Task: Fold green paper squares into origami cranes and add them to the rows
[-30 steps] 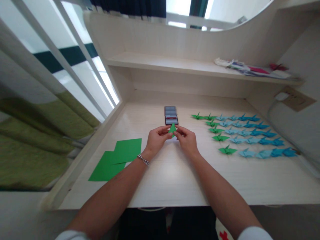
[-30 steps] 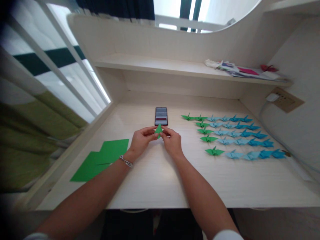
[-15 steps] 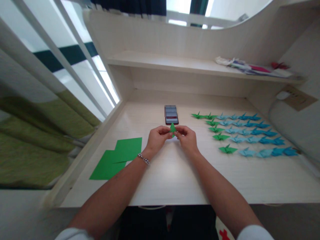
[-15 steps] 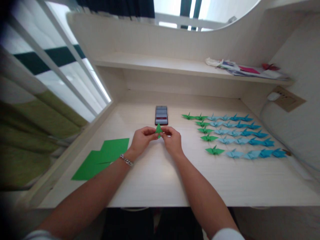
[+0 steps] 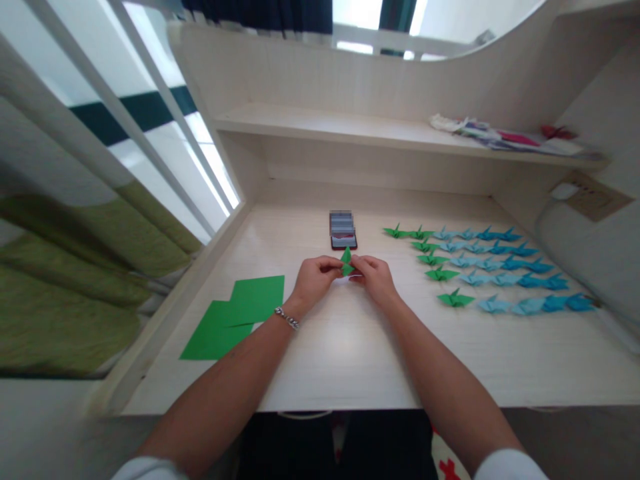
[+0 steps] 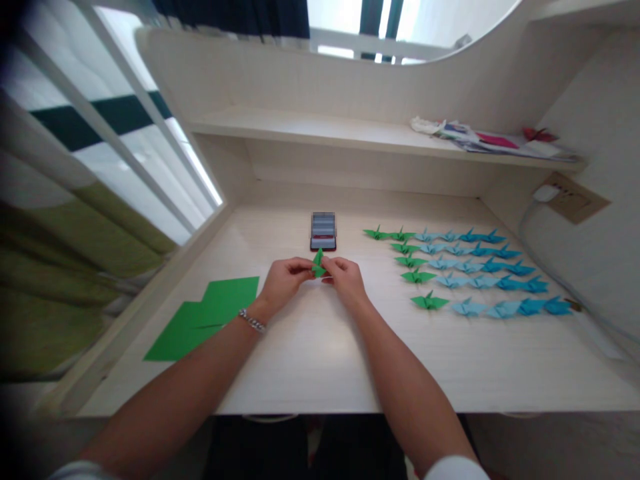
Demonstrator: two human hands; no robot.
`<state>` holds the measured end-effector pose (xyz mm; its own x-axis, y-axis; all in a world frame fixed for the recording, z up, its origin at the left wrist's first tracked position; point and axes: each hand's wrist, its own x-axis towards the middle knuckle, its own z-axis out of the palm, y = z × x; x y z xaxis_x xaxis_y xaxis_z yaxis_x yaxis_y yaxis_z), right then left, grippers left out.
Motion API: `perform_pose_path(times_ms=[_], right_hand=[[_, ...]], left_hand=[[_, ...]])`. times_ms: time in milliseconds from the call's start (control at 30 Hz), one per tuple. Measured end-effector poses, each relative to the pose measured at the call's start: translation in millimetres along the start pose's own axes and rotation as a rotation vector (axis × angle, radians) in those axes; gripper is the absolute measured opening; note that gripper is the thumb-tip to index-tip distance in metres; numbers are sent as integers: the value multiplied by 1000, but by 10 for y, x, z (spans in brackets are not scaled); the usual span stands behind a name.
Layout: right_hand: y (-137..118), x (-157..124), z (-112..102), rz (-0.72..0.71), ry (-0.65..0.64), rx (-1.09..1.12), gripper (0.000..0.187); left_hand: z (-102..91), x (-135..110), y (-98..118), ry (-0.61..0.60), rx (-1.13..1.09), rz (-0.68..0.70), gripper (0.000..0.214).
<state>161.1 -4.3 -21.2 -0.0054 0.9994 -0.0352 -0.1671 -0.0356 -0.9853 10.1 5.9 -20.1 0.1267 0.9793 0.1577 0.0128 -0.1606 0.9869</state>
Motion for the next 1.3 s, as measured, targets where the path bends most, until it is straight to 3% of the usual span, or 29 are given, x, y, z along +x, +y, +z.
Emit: perform_pose_path(times_ms=[133,267,467,633,767,1033,1300], right_hand=[[64,38,-16,22,21,-44,27],[99,55,-40,-22,8,-79,27],[105,44,-10,-120,-29,-60,27],[106,31,44,-10,60,-104,34],[119,17,28,69,-62,-228,33],[127,6,-46,-17,-180,-410,29],[102,-3,70,64,-77,-138,33]], left_hand=[[-9,-6,14,-1,16,26,8],[-14,1,-12,-4,-52,-42,11],[5,11,-75,23,-198,-78,32],[-10,36,-81,49,-232,-78,39],[-19,39,-71,-7,-200,-69,29],[6,31,-109,-7,-181,-122,30],[1,45,-102,77,-81,-89,26]])
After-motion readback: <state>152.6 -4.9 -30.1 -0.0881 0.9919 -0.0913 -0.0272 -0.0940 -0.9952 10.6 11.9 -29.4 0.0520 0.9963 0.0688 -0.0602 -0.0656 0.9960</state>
